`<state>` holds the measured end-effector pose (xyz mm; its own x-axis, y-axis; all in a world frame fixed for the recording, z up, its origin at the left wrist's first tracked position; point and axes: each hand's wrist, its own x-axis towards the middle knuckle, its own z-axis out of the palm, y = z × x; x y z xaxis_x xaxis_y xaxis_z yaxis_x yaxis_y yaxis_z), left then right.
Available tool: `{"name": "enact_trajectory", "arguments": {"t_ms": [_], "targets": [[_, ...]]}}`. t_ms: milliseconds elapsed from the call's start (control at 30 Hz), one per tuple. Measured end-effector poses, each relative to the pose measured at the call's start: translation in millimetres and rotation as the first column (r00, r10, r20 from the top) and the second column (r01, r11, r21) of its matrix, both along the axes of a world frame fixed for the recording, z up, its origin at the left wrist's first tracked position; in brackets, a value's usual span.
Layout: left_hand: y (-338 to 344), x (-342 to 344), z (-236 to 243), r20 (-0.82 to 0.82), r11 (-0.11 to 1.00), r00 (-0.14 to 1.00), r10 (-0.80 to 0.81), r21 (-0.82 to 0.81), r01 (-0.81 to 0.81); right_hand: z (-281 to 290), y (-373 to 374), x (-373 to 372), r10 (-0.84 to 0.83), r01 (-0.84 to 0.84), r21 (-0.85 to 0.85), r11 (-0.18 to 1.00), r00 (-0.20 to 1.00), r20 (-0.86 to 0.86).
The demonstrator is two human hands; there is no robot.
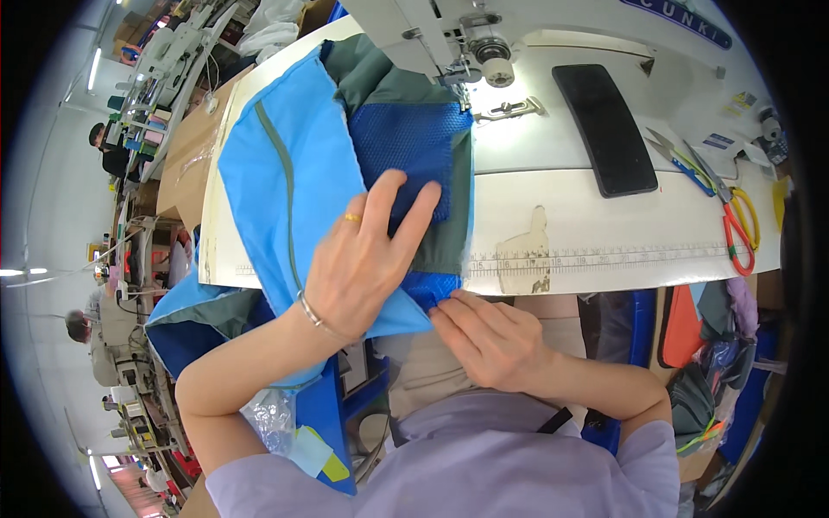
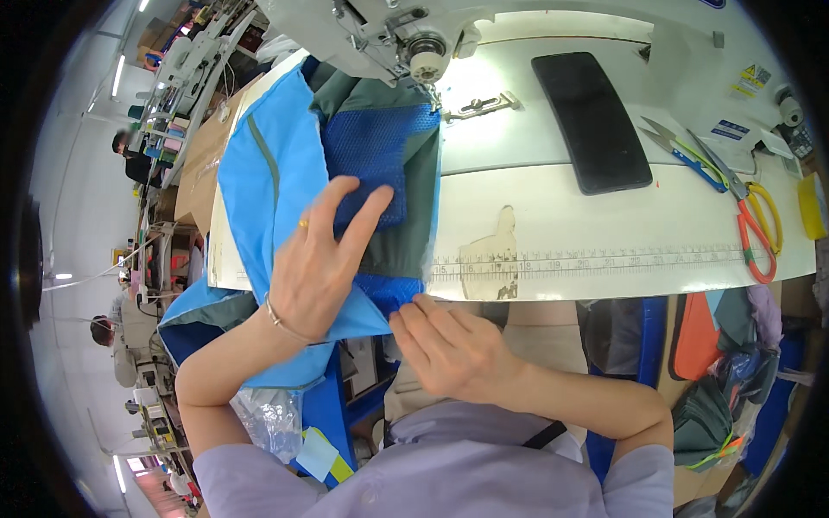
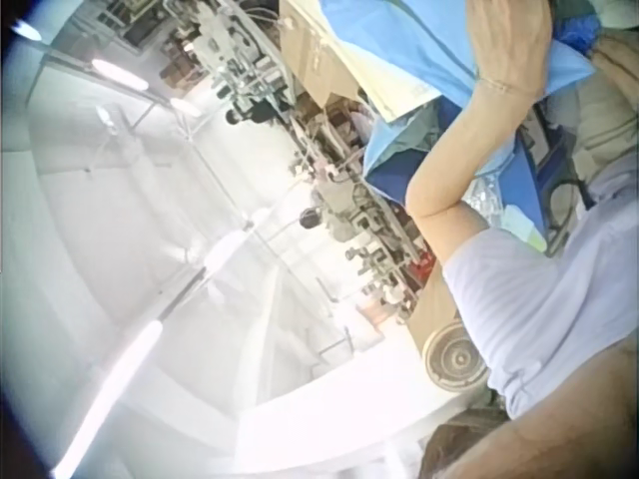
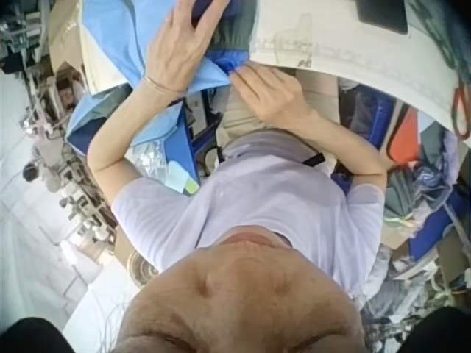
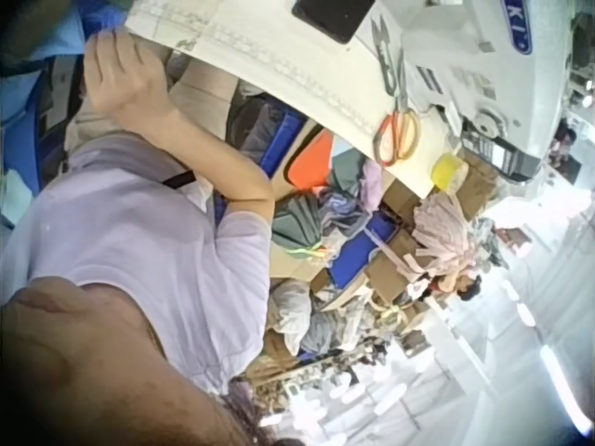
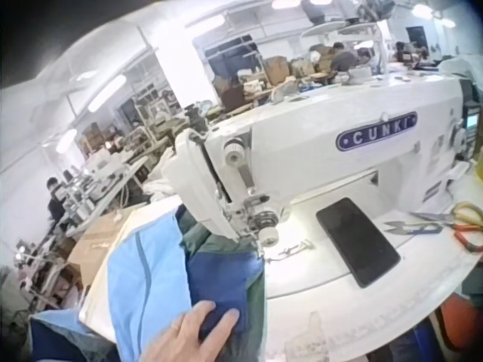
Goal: The person operates an industrial sewing machine to stitch a blue and green fabric bag. They guide the bag under the needle, aligning the edges and seams while the machine runs. The person frequently pauses to adjust the fabric, flip the bag, and reposition it for different stitching lines.
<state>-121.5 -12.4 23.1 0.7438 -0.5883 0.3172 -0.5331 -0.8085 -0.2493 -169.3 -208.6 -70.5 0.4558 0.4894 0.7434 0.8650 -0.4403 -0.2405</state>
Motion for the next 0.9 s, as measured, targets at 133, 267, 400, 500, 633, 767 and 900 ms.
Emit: {"name": "enact_trajectory", "arguments": {"t_ms": [133, 267, 400, 500, 633, 767, 900], "targets": [[4.6, 19.6, -2.2, 0.210, 0.995, 0.973, -0.091, -0.013, 0.096, 1.5, 0.5, 2.2, 0.012, -0.012, -0.010, 1.000, 1.000, 0.020], [8.4, 25.7, 6.7, 0.167, 0.977, 0.985, -0.038, -0.203, 0.072, 0.7, -2.7, 2.3, -0.004, 0.004, -0.030, 1.000, 1.000, 0.031], [10.4, 48.0, -3.7, -0.063, 0.944, 0.985, 0.162, -0.279, -0.174, 0.2, 1.8, 3.5, -0.008, 0.009, -0.010, 1.000, 1.000, 0.012], [3.5, 50.0, -11.7, -0.117, 0.932, 0.983, 0.139, -0.321, -0.170, -0.6, 3.0, 2.2, -0.008, 0.010, -0.054, 0.999, 0.999, 0.043], [1.3, 38.9, -4.4, 0.017, 0.955, 0.999, 0.040, -0.295, -0.033, -4.2, 3.1, 2.1, -0.022, 0.024, -0.035, 0.999, 0.999, 0.039], [5.7, 29.9, -1.2, 0.221, 0.979, 0.973, -0.066, -0.174, 0.106, -2.5, 1.8, 1.9, -0.021, 0.024, -0.051, 0.998, 0.999, 0.049], [6.3, 14.2, 7.1, 0.255, 0.951, 0.966, -0.048, -0.284, 0.122, -2.0, 0.4, 1.6, -0.014, 0.017, -0.070, 0.997, 0.999, 0.045]]}}
